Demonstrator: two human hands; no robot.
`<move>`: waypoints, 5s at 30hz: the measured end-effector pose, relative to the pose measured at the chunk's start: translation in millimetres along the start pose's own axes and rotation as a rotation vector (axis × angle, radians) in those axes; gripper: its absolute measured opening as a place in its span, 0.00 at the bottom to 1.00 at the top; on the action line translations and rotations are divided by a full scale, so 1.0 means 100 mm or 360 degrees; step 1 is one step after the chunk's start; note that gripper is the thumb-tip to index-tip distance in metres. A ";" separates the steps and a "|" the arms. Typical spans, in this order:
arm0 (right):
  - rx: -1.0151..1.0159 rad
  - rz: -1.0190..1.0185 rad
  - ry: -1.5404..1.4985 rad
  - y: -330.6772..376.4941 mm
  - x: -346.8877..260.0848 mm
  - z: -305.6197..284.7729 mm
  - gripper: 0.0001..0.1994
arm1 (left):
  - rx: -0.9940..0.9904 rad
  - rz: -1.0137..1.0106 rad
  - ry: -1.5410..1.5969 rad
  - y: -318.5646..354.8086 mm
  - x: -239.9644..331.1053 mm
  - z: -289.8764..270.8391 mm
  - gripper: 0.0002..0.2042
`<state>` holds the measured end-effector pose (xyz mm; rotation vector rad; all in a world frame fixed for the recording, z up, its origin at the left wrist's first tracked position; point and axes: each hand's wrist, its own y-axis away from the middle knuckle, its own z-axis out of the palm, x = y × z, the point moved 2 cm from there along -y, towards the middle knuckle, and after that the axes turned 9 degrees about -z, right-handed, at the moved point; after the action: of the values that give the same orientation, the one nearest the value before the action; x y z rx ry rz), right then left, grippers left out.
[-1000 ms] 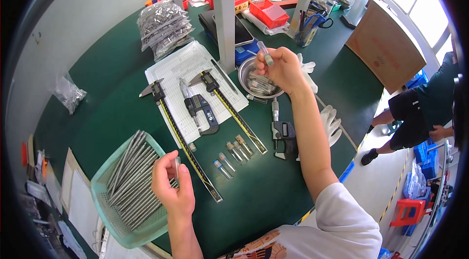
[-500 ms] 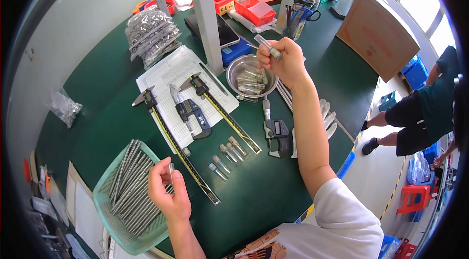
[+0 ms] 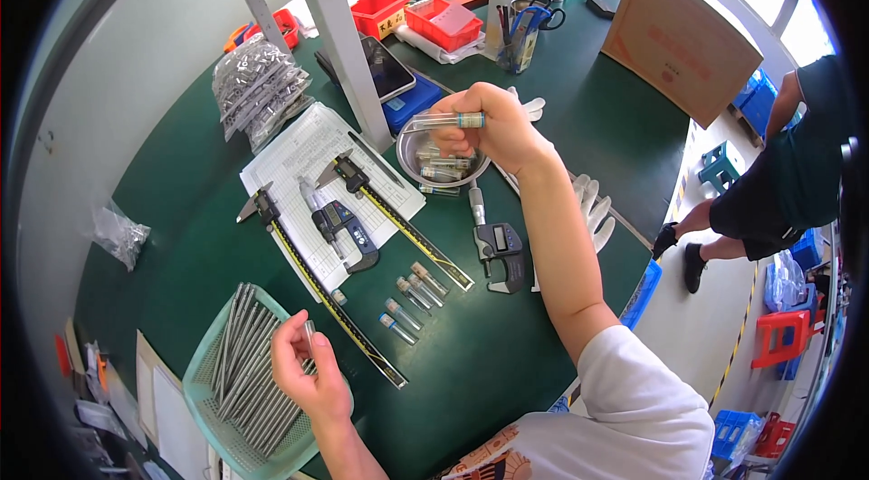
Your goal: Measuring the dimensions of metal rods using a digital micrometer for quality control.
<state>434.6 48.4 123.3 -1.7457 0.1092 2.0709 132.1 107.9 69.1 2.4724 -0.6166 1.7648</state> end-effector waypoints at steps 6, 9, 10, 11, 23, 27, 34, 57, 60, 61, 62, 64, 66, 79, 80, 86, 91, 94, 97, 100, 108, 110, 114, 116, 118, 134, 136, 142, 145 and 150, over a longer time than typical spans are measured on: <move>0.0062 0.0057 -0.0099 0.00 0.02 -0.05 0.13 | -0.0001 0.0005 0.0011 0.01 0.00 0.00 0.11; 0.0150 0.0136 -0.0121 0.01 0.03 -0.04 0.12 | -0.0018 0.0012 -0.0014 0.00 0.02 0.00 0.11; 0.0093 0.0104 -0.0151 0.02 0.02 -0.02 0.12 | -0.0024 -0.0001 0.0097 0.00 0.02 0.01 0.11; 0.0067 0.0176 -0.0228 0.02 0.03 0.00 0.12 | -0.0058 -0.0030 0.0224 0.00 0.02 0.02 0.11; 0.0835 -0.0178 0.1710 0.01 0.00 -0.17 0.17 | 0.0163 0.0076 0.0231 -0.01 0.01 0.01 0.15; 0.0860 -0.0114 0.1898 -0.03 0.10 -0.26 0.19 | 0.0217 0.0140 0.0160 -0.01 0.04 0.00 0.16; 0.0544 -0.0680 0.1187 0.13 -0.09 -0.42 0.18 | 0.0169 0.0255 0.0071 0.01 -0.02 0.06 0.08; 0.0143 -0.0441 0.1160 1.73 0.31 1.11 0.06 | -0.0142 0.1009 0.0182 0.52 0.28 0.28 0.11; 0.0223 -0.0635 0.1199 1.79 0.33 1.07 0.09 | -0.0276 0.0856 0.0083 0.51 0.34 0.21 0.14; 0.0310 -0.0600 0.1193 1.80 0.32 1.05 0.09 | -0.0311 0.0851 0.0062 0.54 0.36 0.18 0.14; 0.0283 -0.0660 0.1180 1.80 0.32 1.05 0.09 | -0.0364 0.0829 -0.0004 0.55 0.39 0.17 0.14; 0.0583 -0.0622 0.1148 1.87 0.35 1.03 0.09 | -0.0379 0.0791 -0.0127 0.58 0.43 0.11 0.14; 0.0459 -0.0534 0.1524 1.99 0.47 1.07 0.09 | -0.0254 0.0898 -0.0099 0.68 0.51 0.03 0.13; 0.0017 0.0067 0.1941 2.26 0.64 1.11 0.08 | -0.0688 0.0653 -0.0181 1.25 0.23 -0.18 0.04; 0.0102 -0.0056 0.1921 2.23 0.61 1.07 0.08 | -0.0755 0.0524 -0.0205 1.26 0.18 -0.09 0.03; 0.0376 -0.0407 0.1782 1.71 0.24 0.57 0.09 | -0.1230 0.0627 -0.0037 1.49 0.18 0.53 0.02; 0.0601 -0.0663 0.1741 1.08 -0.11 0.37 0.09 | -0.1495 0.0301 0.0043 1.62 0.16 1.04 0.02; 0.0692 -0.0800 0.1703 0.73 -0.17 0.28 0.09 | -0.1518 0.0230 0.0214 1.59 0.08 1.09 0.02; 0.0739 -0.0768 0.1627 0.44 -0.14 0.15 0.09 | -0.1800 -0.0205 0.0696 1.46 -0.02 1.08 0.03; 0.0735 -0.0575 0.1738 0.21 -0.06 0.05 0.11 | -0.2058 -0.0786 0.1229 1.35 -0.08 1.07 0.05; -0.0314 -0.1013 0.1872 0.22 0.68 1.04 0.14 | -0.2264 -0.1227 0.1747 1.15 -0.17 1.14 0.11; -0.0717 -0.1049 0.1853 0.21 0.92 1.37 0.14 | -0.2323 -0.1093 0.1689 1.16 -0.17 1.15 0.11; -0.0971 -0.0959 0.2053 0.13 1.14 1.59 0.11 | -0.2355 -0.1033 0.1620 1.18 -0.16 1.12 0.10; -0.1068 -0.0807 0.2025 0.10 1.12 1.54 0.09 | -0.2319 -0.1062 0.1674 1.17 -0.17 1.13 0.10; -0.0912 -0.0439 0.1452 0.09 1.05 1.46 0.09 | -0.2351 -0.1105 0.1717 1.17 -0.17 1.13 0.10; -0.0372 0.0424 -0.0282 0.49 0.75 1.32 0.11 | -0.2261 -0.1280 0.1768 1.18 -0.21 1.15 0.10; -0.0358 0.0224 -0.0126 0.87 0.58 1.20 0.11 | -0.2281 -0.1270 0.1792 1.19 -0.22 1.18 0.11; -0.0002 -0.0290 0.0882 2.13 0.21 0.70 0.08 | -0.1980 -0.1269 0.2061 1.19 -0.19 1.19 0.17; 0.0311 -0.0171 0.0831 2.59 0.35 0.69 0.08 | -0.2104 -0.1226 0.1895 1.23 -0.13 1.15 0.17; 0.0803 -0.0175 0.0603 2.93 0.59 0.82 0.08 | -0.2174 -0.0769 0.1351 1.37 -0.05 1.08 0.17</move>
<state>244.5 -174.0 21.9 -1.7398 0.5794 1.4469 181.0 -44.7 0.8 0.7775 -0.6671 1.2401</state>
